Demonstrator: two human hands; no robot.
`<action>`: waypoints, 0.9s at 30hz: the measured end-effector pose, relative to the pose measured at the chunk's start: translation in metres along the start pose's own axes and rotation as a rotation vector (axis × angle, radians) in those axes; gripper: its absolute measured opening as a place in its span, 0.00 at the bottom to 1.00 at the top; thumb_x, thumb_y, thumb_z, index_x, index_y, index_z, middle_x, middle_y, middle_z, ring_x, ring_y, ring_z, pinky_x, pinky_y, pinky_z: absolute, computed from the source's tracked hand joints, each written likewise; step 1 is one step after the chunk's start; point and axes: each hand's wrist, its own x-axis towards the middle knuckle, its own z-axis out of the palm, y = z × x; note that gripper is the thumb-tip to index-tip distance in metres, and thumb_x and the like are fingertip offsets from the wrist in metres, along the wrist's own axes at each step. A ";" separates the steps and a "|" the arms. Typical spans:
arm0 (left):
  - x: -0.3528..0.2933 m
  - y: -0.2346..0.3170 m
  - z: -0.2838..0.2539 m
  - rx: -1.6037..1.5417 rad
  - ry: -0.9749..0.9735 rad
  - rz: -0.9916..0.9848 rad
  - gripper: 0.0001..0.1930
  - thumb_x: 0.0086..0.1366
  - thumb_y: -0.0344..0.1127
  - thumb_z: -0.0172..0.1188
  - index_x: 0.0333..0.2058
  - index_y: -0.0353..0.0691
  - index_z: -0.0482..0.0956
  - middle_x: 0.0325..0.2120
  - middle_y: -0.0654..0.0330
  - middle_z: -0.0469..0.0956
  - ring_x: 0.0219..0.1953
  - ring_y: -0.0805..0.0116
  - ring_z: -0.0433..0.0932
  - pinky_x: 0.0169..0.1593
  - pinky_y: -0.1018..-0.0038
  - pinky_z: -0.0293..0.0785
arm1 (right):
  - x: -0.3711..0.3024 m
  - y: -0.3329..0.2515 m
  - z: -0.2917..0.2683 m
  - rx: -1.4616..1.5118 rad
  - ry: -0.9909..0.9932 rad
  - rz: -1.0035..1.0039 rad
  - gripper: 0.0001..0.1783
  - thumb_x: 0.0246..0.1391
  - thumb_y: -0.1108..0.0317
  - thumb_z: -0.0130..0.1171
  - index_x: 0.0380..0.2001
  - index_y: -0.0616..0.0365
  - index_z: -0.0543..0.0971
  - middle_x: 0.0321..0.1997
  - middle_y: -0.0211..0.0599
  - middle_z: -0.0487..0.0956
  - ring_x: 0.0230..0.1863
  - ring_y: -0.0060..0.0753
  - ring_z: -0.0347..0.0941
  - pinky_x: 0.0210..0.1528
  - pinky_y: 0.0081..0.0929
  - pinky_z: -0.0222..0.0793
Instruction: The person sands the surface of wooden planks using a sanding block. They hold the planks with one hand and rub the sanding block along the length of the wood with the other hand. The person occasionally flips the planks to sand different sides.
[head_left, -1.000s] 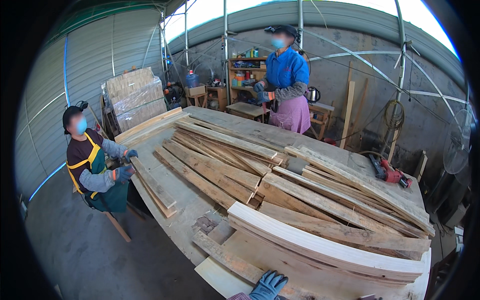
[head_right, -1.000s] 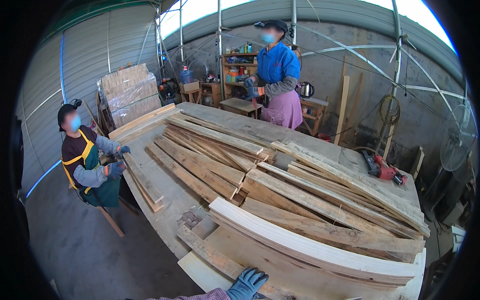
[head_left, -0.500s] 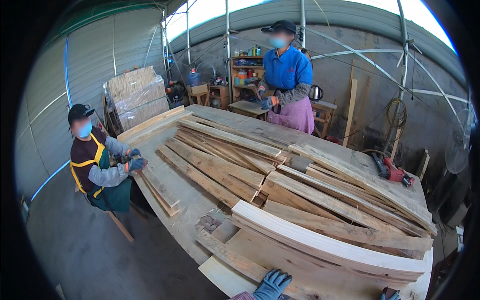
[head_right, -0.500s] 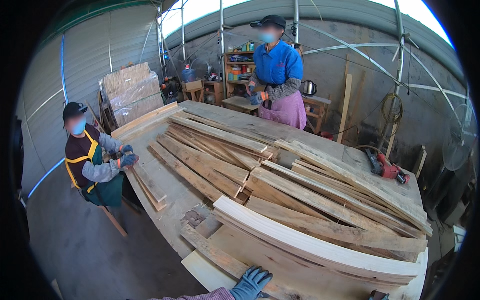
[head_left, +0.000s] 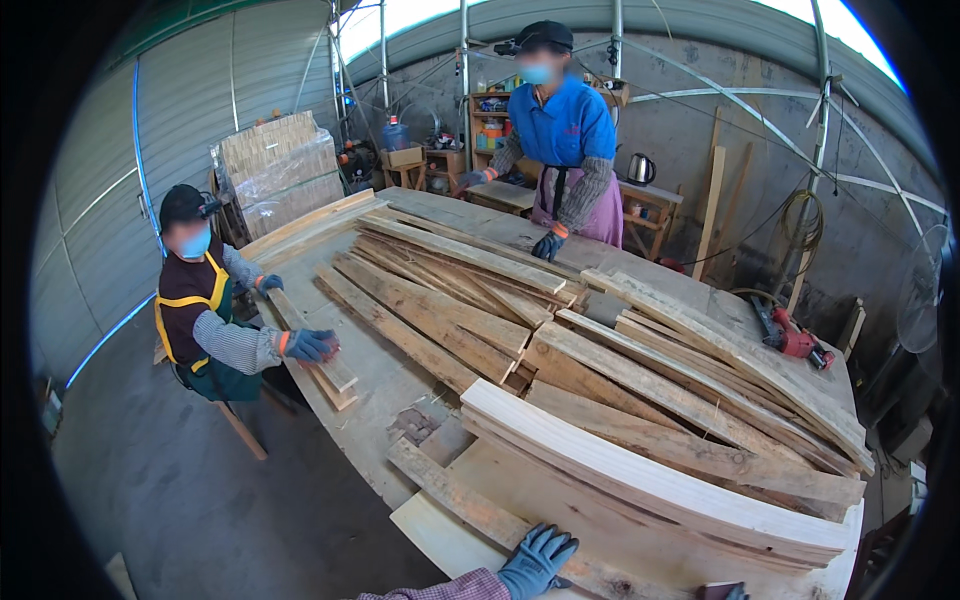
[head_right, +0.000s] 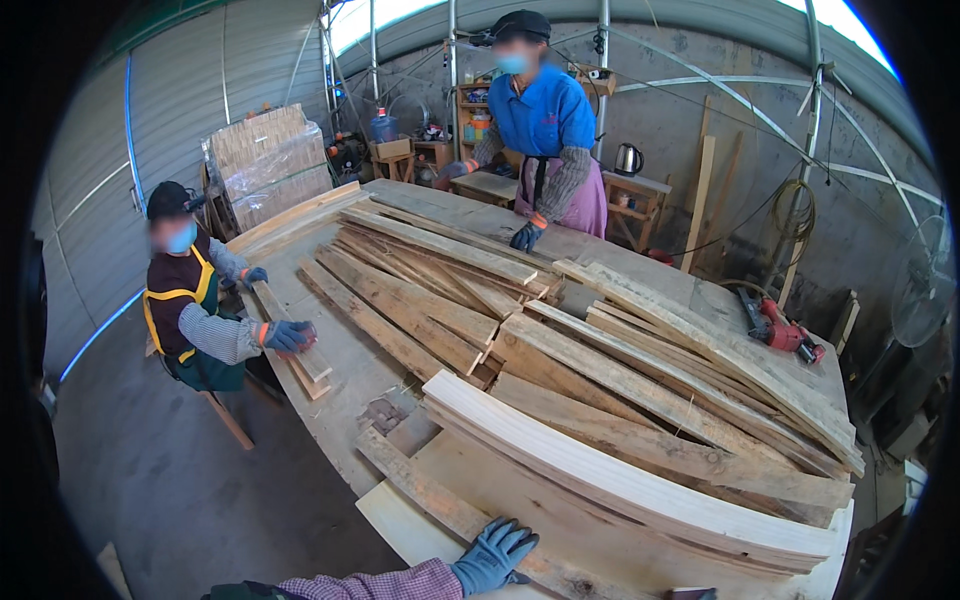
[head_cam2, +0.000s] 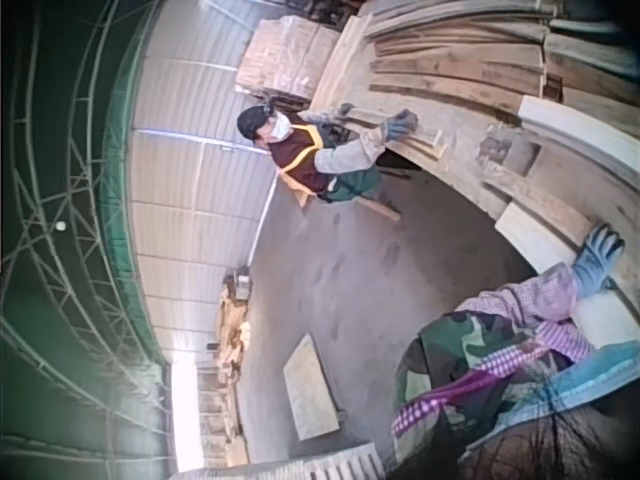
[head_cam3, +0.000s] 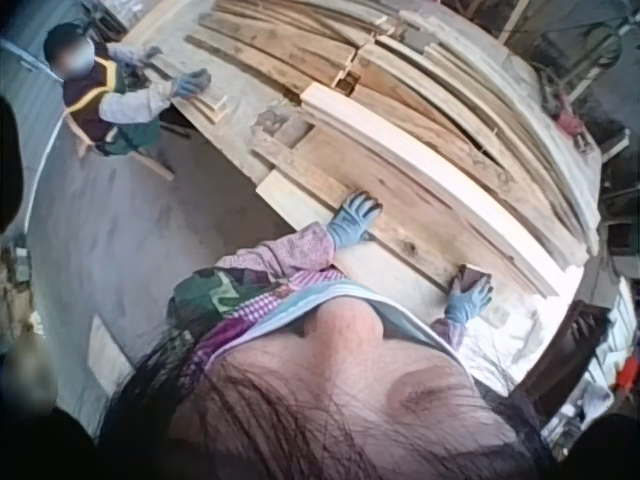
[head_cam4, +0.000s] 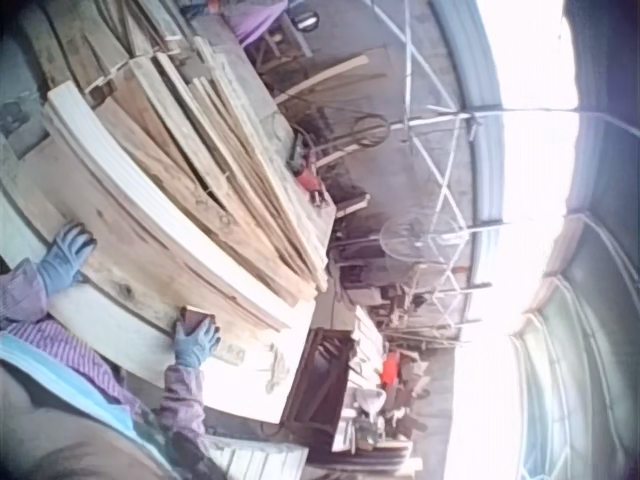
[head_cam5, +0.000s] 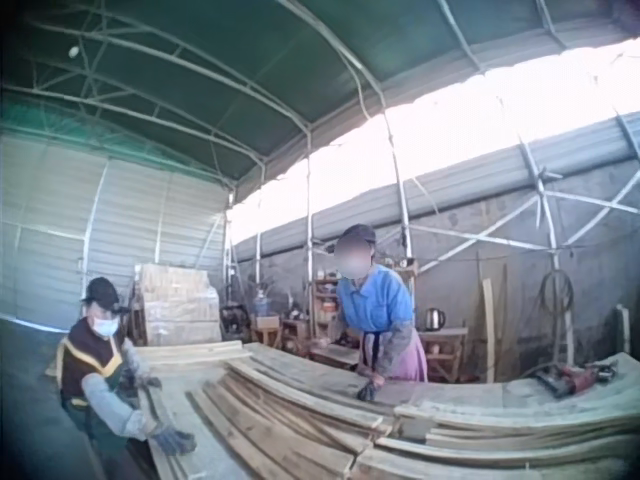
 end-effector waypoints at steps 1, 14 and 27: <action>0.000 0.001 -0.004 -0.027 0.005 -0.001 0.47 0.42 0.53 0.72 0.60 0.40 0.66 0.57 0.48 0.63 0.62 0.42 0.57 0.67 0.43 0.50 | 0.008 0.020 0.011 -0.067 0.038 0.084 0.52 0.49 0.36 0.61 0.69 0.58 0.59 0.69 0.53 0.64 0.71 0.57 0.55 0.72 0.51 0.46; -0.007 -0.006 0.038 0.098 0.073 -0.009 0.49 0.40 0.56 0.72 0.60 0.41 0.65 0.56 0.48 0.63 0.62 0.41 0.57 0.66 0.41 0.51 | 0.048 0.028 -0.039 0.049 -0.108 0.242 0.48 0.51 0.36 0.56 0.67 0.58 0.63 0.65 0.52 0.70 0.66 0.57 0.63 0.68 0.50 0.55; 0.002 -0.003 -0.009 0.022 -0.095 0.020 0.42 0.54 0.58 0.65 0.63 0.42 0.64 0.59 0.47 0.63 0.62 0.45 0.60 0.68 0.47 0.52 | 0.053 0.113 -0.007 -0.070 -0.009 0.464 0.56 0.52 0.26 0.48 0.70 0.60 0.58 0.70 0.52 0.64 0.69 0.54 0.59 0.70 0.46 0.51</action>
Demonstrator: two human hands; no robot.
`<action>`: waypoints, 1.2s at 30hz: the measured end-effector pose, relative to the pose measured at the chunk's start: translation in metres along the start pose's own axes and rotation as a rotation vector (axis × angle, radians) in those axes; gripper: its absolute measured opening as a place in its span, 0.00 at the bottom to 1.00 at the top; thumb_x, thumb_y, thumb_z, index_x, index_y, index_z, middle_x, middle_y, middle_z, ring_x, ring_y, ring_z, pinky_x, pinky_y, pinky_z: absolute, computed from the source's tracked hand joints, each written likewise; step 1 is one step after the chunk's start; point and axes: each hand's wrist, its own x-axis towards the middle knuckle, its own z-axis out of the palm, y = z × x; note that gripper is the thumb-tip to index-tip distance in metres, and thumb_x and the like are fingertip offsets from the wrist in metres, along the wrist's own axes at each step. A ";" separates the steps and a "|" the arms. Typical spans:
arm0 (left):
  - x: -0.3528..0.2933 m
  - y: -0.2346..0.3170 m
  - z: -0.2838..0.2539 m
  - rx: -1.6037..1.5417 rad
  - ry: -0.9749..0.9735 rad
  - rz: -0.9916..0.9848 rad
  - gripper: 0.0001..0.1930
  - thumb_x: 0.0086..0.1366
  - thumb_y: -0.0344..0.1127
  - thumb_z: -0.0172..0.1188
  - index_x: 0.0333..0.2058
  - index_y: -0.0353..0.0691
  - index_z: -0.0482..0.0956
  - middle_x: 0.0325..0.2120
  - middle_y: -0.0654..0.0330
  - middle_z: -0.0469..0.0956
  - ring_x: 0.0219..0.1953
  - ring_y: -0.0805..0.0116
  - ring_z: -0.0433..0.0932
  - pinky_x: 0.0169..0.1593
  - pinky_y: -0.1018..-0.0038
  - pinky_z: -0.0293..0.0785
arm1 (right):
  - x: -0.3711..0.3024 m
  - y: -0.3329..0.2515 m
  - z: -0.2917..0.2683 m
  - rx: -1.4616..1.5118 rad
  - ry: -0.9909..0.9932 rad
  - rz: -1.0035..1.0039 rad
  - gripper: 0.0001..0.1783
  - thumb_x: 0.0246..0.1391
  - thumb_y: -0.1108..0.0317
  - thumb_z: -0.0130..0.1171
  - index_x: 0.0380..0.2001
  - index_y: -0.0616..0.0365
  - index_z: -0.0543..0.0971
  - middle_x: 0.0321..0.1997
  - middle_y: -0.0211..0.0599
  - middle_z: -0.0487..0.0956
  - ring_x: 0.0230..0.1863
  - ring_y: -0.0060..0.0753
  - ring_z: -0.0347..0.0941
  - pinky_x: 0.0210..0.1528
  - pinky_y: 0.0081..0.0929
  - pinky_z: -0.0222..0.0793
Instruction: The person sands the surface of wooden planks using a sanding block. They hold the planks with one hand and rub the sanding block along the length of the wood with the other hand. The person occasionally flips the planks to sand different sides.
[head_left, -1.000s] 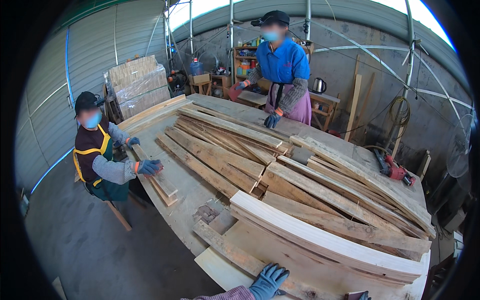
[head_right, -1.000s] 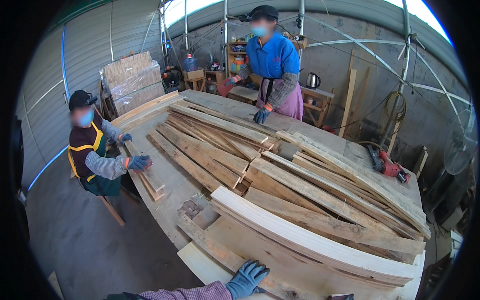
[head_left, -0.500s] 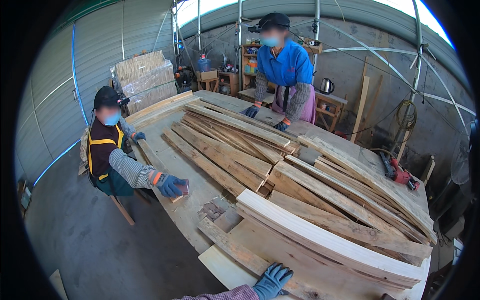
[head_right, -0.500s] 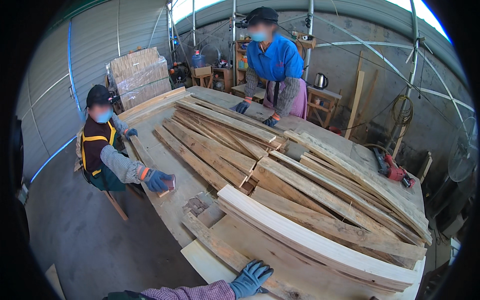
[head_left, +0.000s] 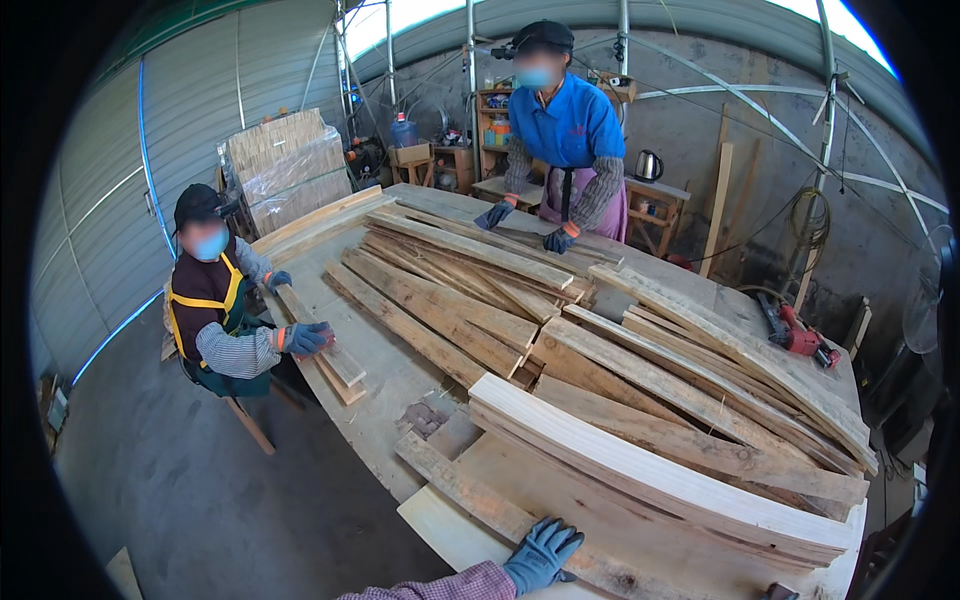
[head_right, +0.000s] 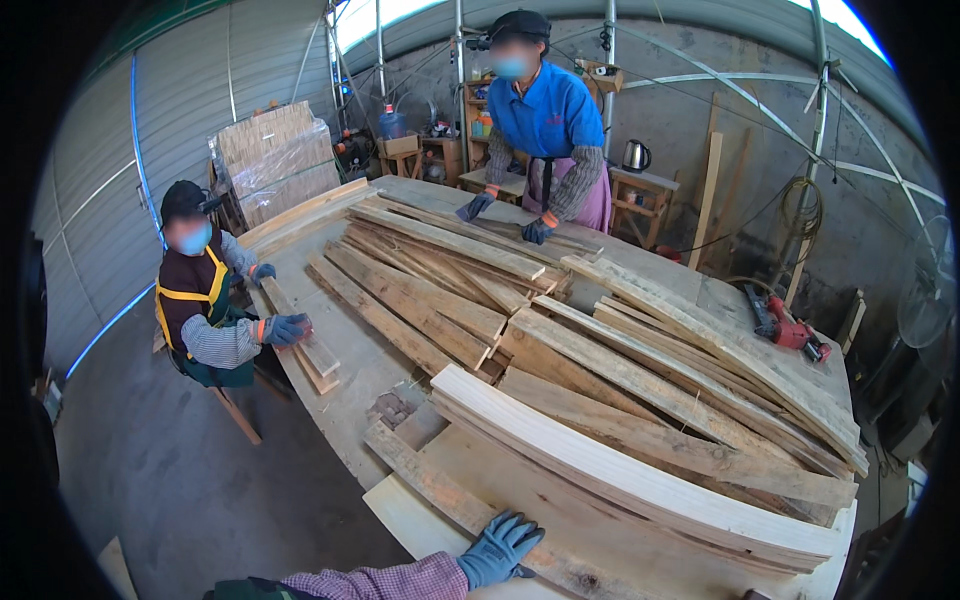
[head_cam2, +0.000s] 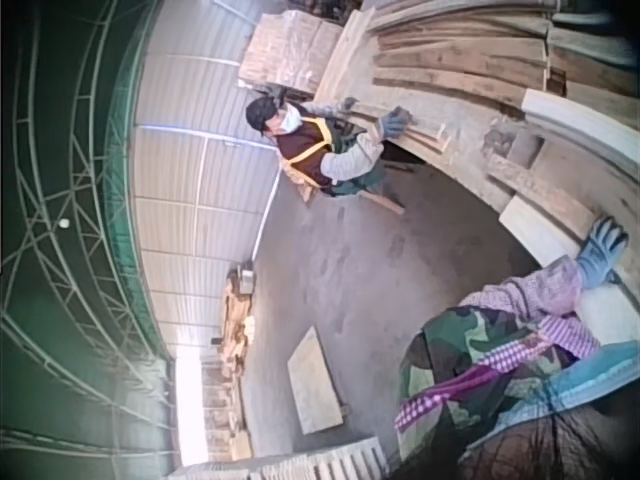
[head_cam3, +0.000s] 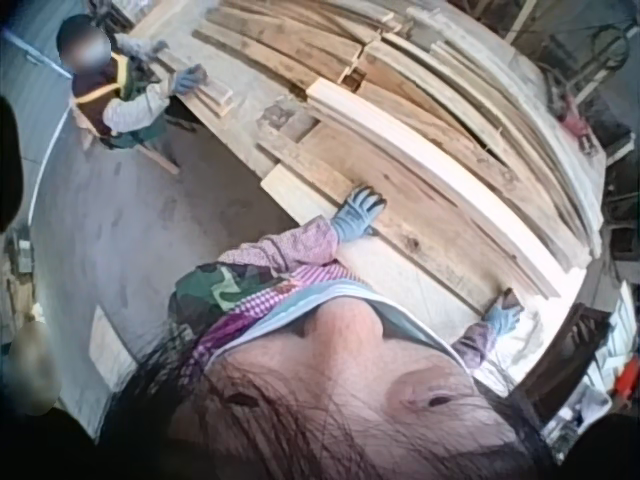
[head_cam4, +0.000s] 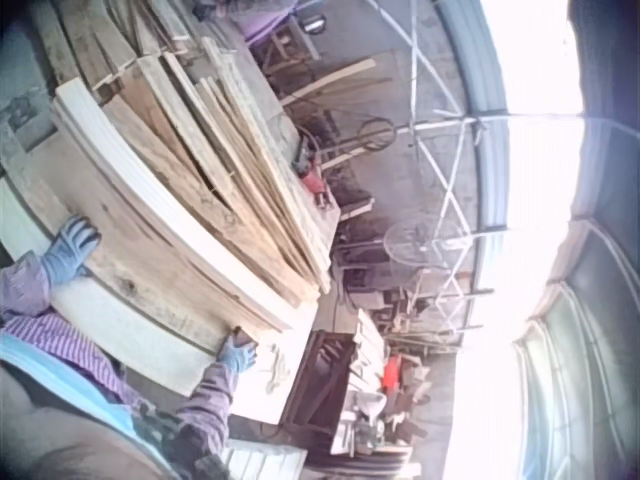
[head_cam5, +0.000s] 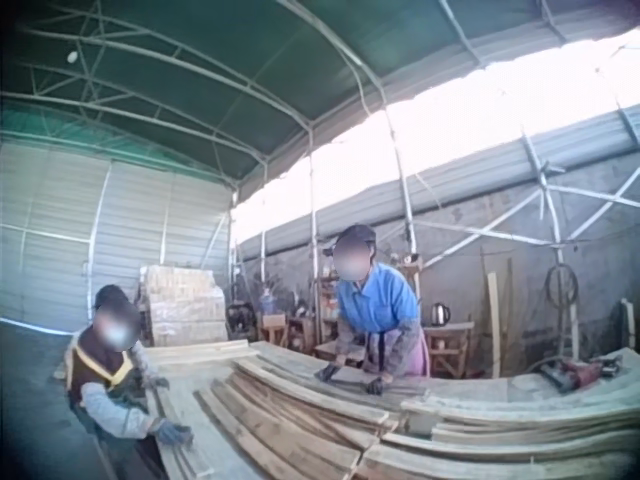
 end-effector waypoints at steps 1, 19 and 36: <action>0.000 0.002 0.002 0.002 0.002 -0.001 0.43 0.54 0.58 0.65 0.63 0.42 0.64 0.59 0.47 0.63 0.62 0.45 0.60 0.68 0.47 0.52 | 0.007 0.008 -0.008 -0.015 -0.007 0.073 0.55 0.52 0.27 0.48 0.69 0.62 0.58 0.69 0.52 0.65 0.68 0.55 0.60 0.70 0.46 0.52; 0.001 0.001 -0.003 0.014 -0.002 0.013 0.43 0.52 0.58 0.66 0.63 0.42 0.64 0.58 0.48 0.63 0.62 0.45 0.61 0.68 0.47 0.52 | -0.037 -0.046 0.003 -0.121 -0.018 -0.122 0.49 0.54 0.31 0.51 0.72 0.47 0.56 0.69 0.54 0.64 0.70 0.57 0.56 0.71 0.51 0.47; 0.002 0.004 -0.005 0.028 -0.002 -0.003 0.43 0.54 0.60 0.65 0.63 0.42 0.64 0.59 0.48 0.63 0.62 0.45 0.60 0.68 0.47 0.51 | -0.098 -0.065 -0.001 -0.051 0.082 -0.494 0.51 0.48 0.39 0.62 0.71 0.52 0.59 0.67 0.54 0.66 0.69 0.54 0.58 0.70 0.53 0.48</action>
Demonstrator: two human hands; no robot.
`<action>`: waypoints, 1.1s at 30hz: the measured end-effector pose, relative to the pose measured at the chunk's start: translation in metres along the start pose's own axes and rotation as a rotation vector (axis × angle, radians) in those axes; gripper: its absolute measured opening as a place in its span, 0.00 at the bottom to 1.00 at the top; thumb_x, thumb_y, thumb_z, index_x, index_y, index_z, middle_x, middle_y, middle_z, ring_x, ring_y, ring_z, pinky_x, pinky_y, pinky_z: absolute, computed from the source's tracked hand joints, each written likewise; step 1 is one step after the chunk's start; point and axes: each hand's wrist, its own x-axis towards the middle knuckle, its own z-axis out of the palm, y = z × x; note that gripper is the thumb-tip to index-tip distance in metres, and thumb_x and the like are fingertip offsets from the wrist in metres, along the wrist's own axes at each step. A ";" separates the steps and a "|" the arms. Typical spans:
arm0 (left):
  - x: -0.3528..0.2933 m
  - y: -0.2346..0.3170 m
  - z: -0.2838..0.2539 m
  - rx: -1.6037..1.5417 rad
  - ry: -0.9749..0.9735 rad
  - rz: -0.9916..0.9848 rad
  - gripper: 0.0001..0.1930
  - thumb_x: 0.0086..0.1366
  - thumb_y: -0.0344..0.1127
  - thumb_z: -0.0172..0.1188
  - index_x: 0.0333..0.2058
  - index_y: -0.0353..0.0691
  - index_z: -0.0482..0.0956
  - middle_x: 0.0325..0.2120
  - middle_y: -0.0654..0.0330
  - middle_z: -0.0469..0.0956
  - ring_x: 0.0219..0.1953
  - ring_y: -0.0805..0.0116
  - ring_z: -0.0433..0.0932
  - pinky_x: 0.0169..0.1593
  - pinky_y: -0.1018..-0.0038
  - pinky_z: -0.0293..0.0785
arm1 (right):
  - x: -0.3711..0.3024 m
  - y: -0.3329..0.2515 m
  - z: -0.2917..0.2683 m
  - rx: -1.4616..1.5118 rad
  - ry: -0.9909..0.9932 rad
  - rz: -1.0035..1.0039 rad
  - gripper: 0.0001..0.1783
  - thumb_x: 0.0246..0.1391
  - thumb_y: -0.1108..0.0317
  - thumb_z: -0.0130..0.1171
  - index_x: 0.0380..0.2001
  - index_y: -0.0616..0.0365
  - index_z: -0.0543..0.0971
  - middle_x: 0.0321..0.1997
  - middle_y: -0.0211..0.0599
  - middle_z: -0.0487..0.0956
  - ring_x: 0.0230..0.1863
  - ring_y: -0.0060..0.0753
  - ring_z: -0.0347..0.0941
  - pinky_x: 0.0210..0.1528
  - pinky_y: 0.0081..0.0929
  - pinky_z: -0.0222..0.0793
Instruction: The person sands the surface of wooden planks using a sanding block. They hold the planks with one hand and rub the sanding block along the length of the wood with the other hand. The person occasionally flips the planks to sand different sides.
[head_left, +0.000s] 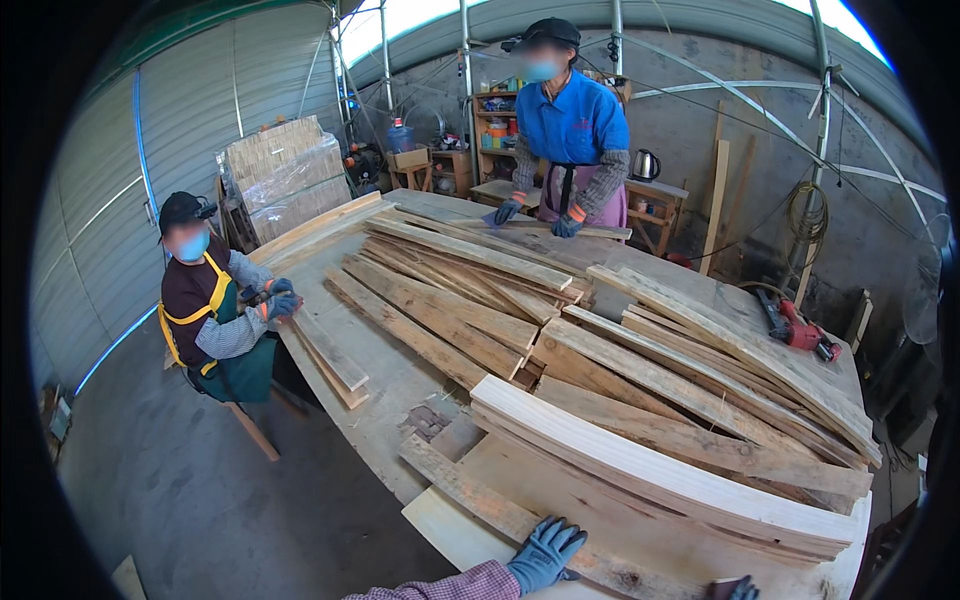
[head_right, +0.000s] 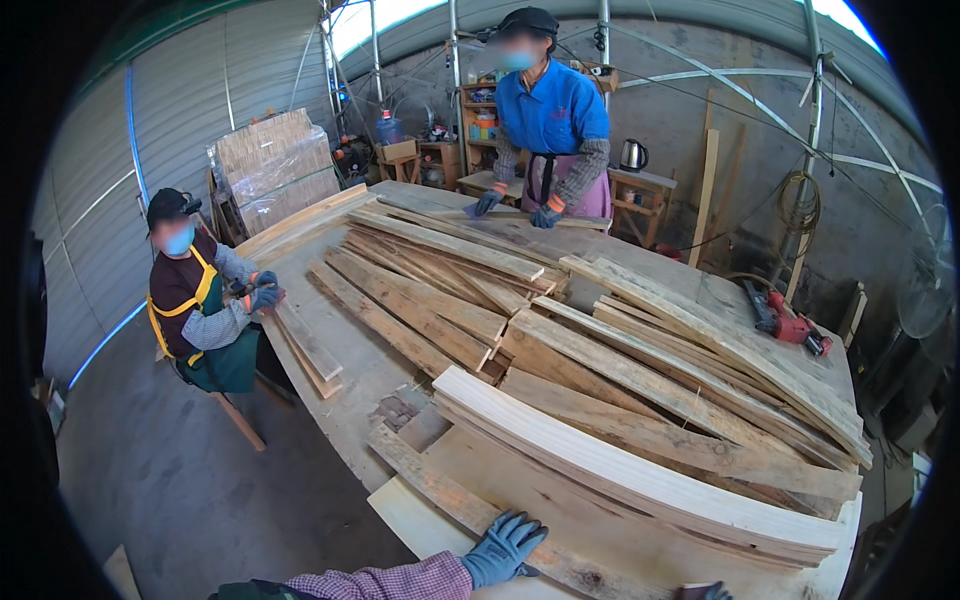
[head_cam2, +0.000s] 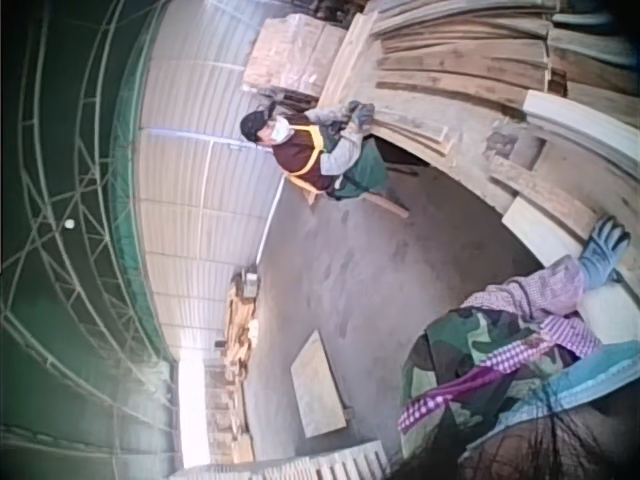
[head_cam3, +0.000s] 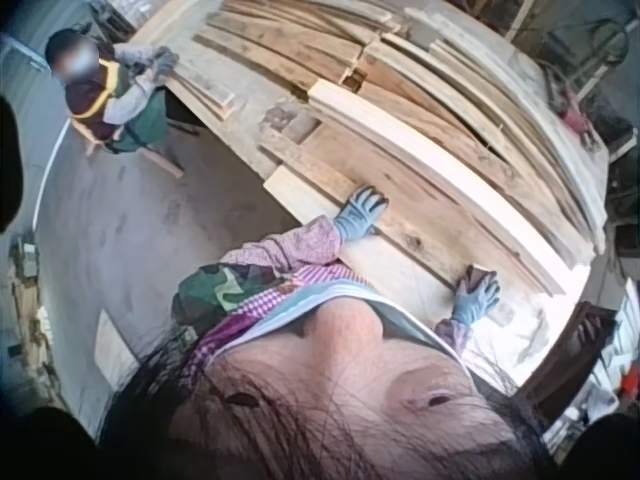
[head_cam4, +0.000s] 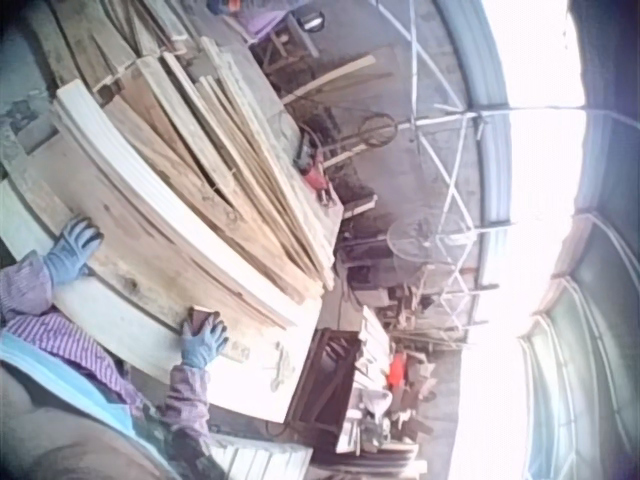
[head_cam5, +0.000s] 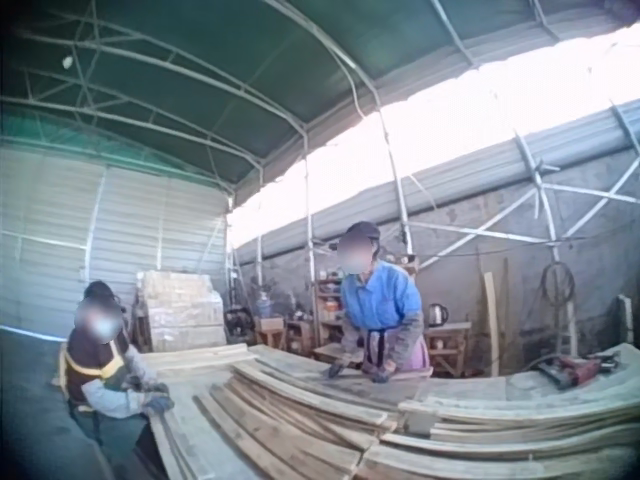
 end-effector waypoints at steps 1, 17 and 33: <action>0.001 0.000 0.000 -0.007 -0.005 0.000 0.43 0.54 0.60 0.65 0.63 0.42 0.64 0.59 0.48 0.63 0.62 0.45 0.60 0.68 0.47 0.51 | 0.008 0.017 0.003 -0.044 -0.051 0.096 0.52 0.49 0.37 0.60 0.71 0.51 0.57 0.68 0.53 0.65 0.70 0.54 0.57 0.71 0.53 0.47; 0.000 0.002 -0.004 -0.043 0.005 -0.003 0.43 0.53 0.58 0.66 0.63 0.41 0.65 0.59 0.48 0.64 0.62 0.45 0.61 0.68 0.48 0.53 | -0.006 0.013 0.008 -0.064 0.244 -0.053 0.47 0.52 0.38 0.58 0.68 0.56 0.63 0.59 0.56 0.72 0.59 0.57 0.67 0.63 0.54 0.58; 0.001 0.003 -0.001 -0.056 0.022 0.005 0.43 0.52 0.58 0.66 0.62 0.41 0.64 0.58 0.48 0.64 0.61 0.45 0.62 0.69 0.47 0.52 | 0.020 0.023 0.012 -0.104 0.074 0.170 0.48 0.53 0.34 0.54 0.68 0.56 0.62 0.58 0.57 0.72 0.61 0.58 0.66 0.64 0.54 0.59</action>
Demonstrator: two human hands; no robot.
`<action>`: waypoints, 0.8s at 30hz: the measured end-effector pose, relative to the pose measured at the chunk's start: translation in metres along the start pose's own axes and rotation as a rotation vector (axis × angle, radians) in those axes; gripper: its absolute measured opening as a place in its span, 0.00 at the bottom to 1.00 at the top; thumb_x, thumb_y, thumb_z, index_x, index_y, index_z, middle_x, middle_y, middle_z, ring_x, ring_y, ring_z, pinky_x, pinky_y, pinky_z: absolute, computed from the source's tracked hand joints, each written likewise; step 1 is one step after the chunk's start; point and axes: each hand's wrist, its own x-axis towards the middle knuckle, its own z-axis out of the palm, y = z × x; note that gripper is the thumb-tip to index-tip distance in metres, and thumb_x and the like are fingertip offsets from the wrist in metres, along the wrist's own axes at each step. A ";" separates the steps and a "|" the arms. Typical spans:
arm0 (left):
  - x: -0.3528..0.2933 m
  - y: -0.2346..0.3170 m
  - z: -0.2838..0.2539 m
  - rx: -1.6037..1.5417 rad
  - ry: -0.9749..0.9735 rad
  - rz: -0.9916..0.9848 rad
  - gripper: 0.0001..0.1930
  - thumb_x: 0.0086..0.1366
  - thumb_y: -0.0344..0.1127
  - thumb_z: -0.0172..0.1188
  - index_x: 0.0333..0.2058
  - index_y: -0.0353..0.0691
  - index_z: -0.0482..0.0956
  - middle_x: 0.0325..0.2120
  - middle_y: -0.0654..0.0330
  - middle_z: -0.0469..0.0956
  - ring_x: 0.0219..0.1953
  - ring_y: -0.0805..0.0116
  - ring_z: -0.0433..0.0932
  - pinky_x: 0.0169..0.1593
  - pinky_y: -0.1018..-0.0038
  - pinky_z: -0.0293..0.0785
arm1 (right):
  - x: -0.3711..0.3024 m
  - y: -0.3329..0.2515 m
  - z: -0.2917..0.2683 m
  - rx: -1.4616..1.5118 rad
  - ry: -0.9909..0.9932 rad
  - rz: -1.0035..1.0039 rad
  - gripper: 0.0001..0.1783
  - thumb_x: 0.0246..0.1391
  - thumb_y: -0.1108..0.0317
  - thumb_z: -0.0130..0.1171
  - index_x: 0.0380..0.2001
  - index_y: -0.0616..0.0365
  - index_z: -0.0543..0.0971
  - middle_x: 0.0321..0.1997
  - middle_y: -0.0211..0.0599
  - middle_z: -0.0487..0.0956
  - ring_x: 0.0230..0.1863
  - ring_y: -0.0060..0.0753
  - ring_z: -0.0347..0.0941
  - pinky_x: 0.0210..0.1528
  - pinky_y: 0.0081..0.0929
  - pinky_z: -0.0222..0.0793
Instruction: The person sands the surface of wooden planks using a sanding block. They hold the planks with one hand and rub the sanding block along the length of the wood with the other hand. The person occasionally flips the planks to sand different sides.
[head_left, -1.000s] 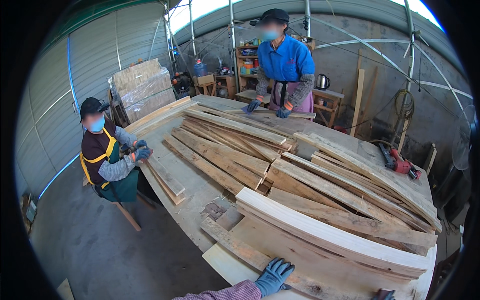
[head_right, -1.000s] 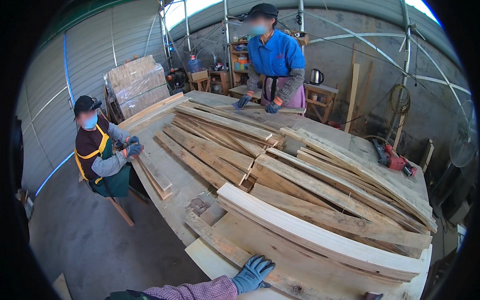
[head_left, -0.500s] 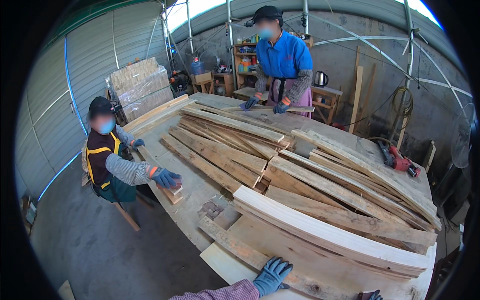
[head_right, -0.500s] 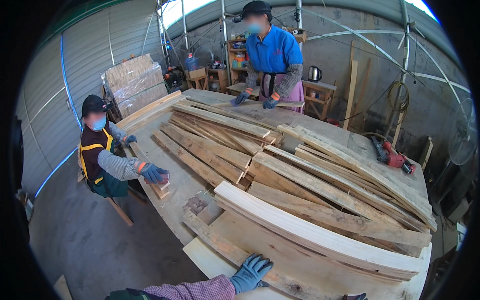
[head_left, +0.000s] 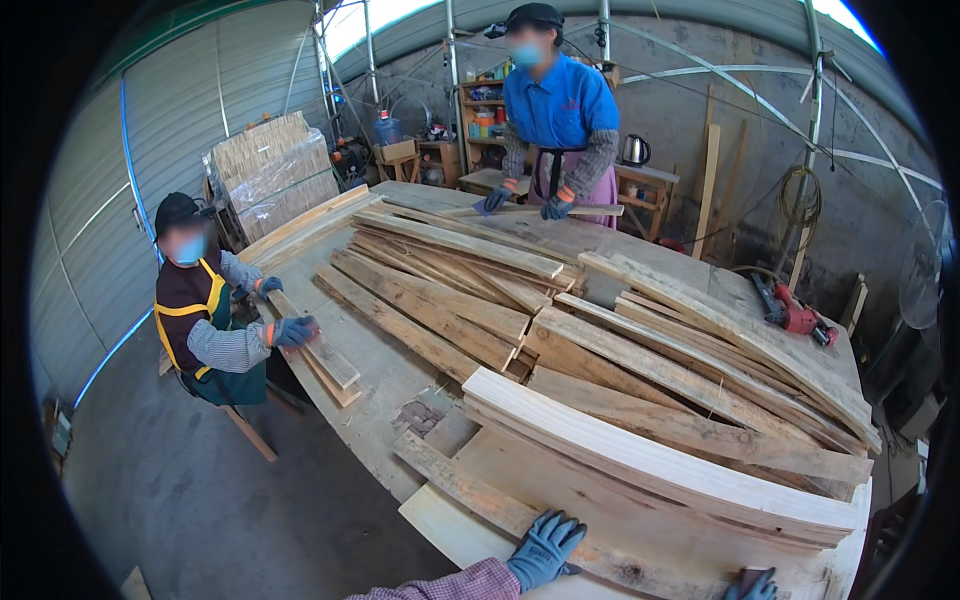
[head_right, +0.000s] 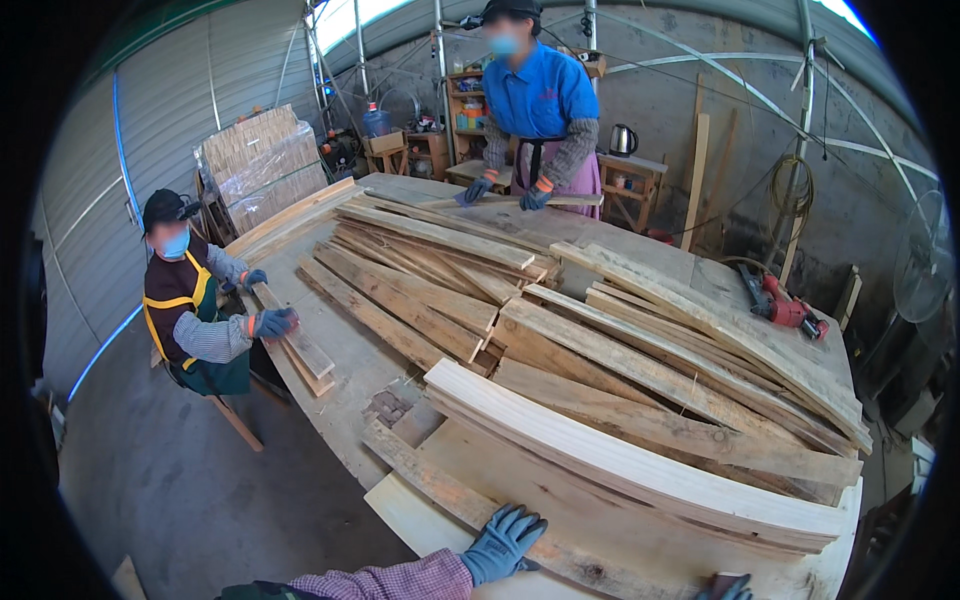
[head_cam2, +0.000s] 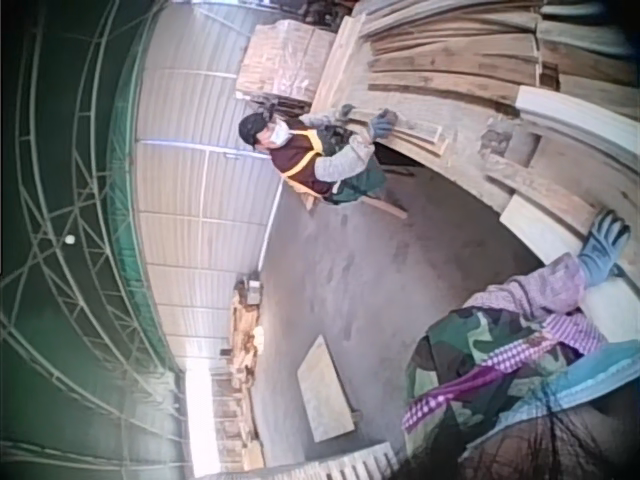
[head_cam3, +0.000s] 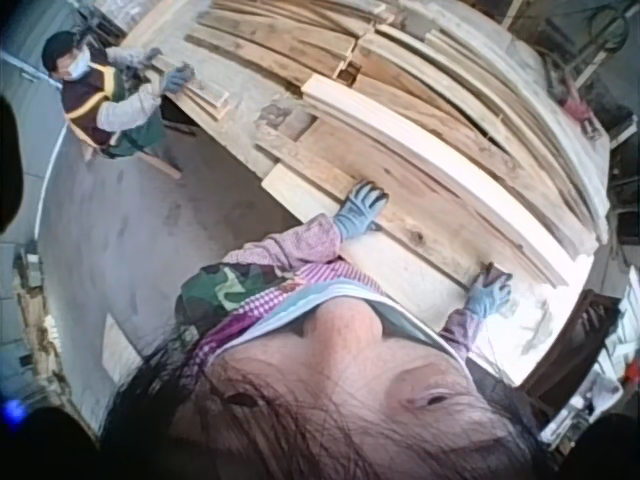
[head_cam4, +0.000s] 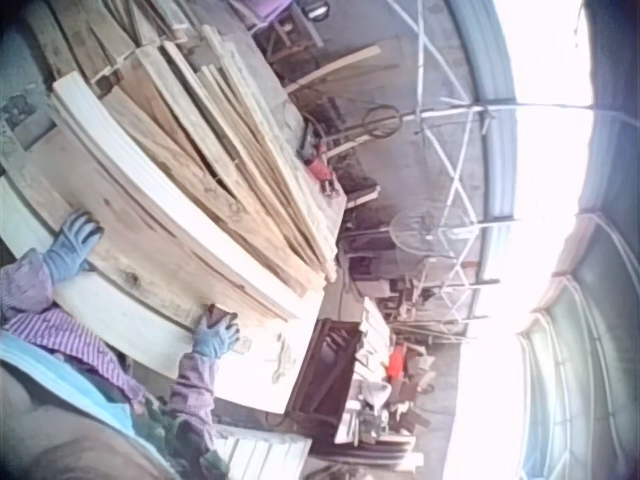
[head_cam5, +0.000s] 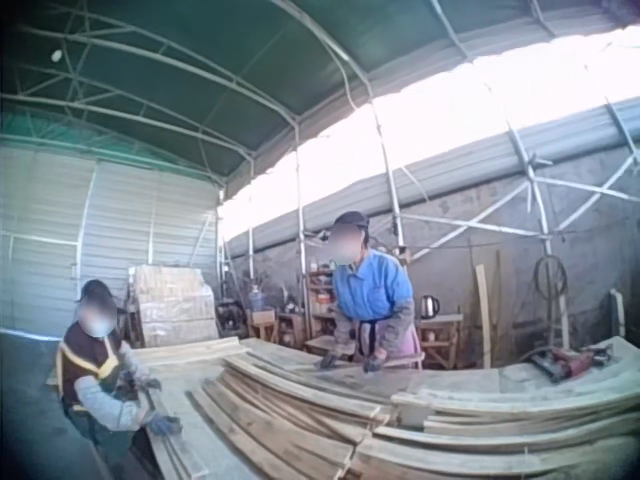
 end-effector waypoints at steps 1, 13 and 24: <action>0.002 0.000 -0.001 0.009 -0.011 0.006 0.43 0.52 0.58 0.66 0.62 0.41 0.64 0.58 0.48 0.64 0.61 0.45 0.62 0.69 0.47 0.52 | -0.017 -0.010 -0.001 0.031 0.054 -0.112 0.47 0.53 0.38 0.58 0.68 0.56 0.62 0.60 0.58 0.71 0.62 0.59 0.65 0.66 0.54 0.57; 0.002 0.002 -0.005 0.023 -0.018 -0.009 0.43 0.53 0.58 0.66 0.63 0.41 0.64 0.58 0.48 0.64 0.62 0.45 0.61 0.69 0.47 0.51 | 0.047 0.074 0.020 -0.074 -0.053 0.318 0.45 0.56 0.30 0.47 0.66 0.53 0.65 0.52 0.55 0.78 0.53 0.57 0.73 0.56 0.55 0.64; 0.001 -0.002 -0.006 0.033 -0.023 -0.004 0.44 0.52 0.60 0.65 0.63 0.41 0.64 0.58 0.49 0.65 0.62 0.45 0.61 0.69 0.48 0.51 | -0.019 0.016 -0.020 0.049 0.019 0.011 0.44 0.51 0.40 0.61 0.68 0.46 0.65 0.50 0.56 0.75 0.56 0.59 0.69 0.55 0.53 0.66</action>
